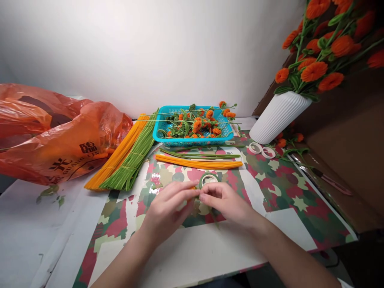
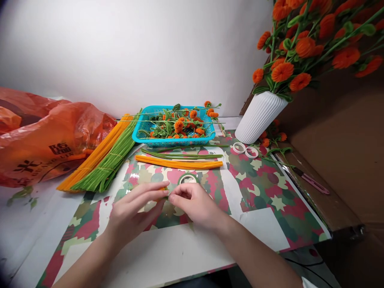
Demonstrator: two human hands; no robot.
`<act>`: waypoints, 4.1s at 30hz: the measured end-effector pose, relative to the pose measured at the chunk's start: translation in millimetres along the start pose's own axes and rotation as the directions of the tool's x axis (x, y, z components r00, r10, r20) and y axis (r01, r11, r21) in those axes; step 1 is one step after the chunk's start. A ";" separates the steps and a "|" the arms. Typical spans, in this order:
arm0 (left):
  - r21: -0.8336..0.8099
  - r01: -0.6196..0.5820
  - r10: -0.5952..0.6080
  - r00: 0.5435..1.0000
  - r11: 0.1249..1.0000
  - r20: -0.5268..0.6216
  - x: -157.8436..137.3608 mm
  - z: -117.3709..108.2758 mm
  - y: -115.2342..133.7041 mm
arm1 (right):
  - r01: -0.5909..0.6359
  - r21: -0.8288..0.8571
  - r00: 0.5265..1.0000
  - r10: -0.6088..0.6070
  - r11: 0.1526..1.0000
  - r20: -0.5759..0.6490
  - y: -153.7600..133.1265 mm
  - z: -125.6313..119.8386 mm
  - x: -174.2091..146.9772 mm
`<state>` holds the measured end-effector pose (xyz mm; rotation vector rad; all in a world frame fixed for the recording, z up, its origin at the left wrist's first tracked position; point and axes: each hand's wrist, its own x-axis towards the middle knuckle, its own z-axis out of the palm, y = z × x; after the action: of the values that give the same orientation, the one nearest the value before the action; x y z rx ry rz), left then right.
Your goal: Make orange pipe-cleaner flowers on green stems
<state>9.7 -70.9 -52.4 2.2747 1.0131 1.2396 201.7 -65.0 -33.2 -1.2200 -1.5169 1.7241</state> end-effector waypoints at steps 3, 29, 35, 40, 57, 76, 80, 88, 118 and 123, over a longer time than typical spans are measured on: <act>-0.330 0.400 -0.408 0.912 0.855 0.049 2.7 0.4 3.8 | 0.259 -0.050 0.964 -0.262 0.964 -0.040 -5.4 -2.6 -4.5; -0.514 0.745 -0.550 0.664 0.426 0.507 4.6 12.0 8.7 | 0.268 -0.874 0.878 -0.477 0.405 0.048 0.3 4.5 -2.0; -0.677 0.689 -0.673 0.631 0.259 0.385 6.4 10.1 7.1 | 0.345 -0.569 0.863 -0.490 0.747 -0.120 -5.9 -0.1 -2.9; -0.711 0.604 -0.679 0.692 0.360 0.244 4.8 9.1 9.9 | 0.284 -0.556 0.870 -0.454 0.781 -0.194 -3.9 -0.6 0.4; -0.634 0.679 -0.683 0.662 0.370 0.310 4.4 9.4 11.8 | 0.370 -0.692 0.806 -0.584 0.621 -0.093 -1.1 -0.1 1.1; -0.651 0.655 -0.719 0.655 0.384 0.234 5.1 9.9 9.3 | 0.365 -0.803 0.641 -0.753 0.470 -0.150 16.3 10.9 7.5; -0.647 0.698 -0.780 0.574 0.307 0.250 6.3 8.7 8.7 | 0.340 -0.822 0.645 -0.749 0.457 -0.149 19.4 12.9 8.5; -0.647 0.686 -0.775 0.589 0.333 0.227 6.9 8.7 10.6 | 0.414 -0.729 0.624 -0.753 0.545 -0.209 19.5 19.2 7.0; -0.026 0.116 -0.119 0.962 0.993 -0.246 -8.3 18.1 6.7 | -0.027 0.398 0.997 0.056 0.917 -0.061 7.0 13.8 12.6; -0.574 0.594 -0.727 0.686 0.564 -0.004 -1.6 17.8 8.4 | 0.155 0.114 0.936 -0.109 0.981 -0.334 9.8 15.4 10.5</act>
<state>27.4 -77.3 -58.1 1.1302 1.2527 1.2387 185.2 -65.6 -46.1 -1.2305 -1.2309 1.4305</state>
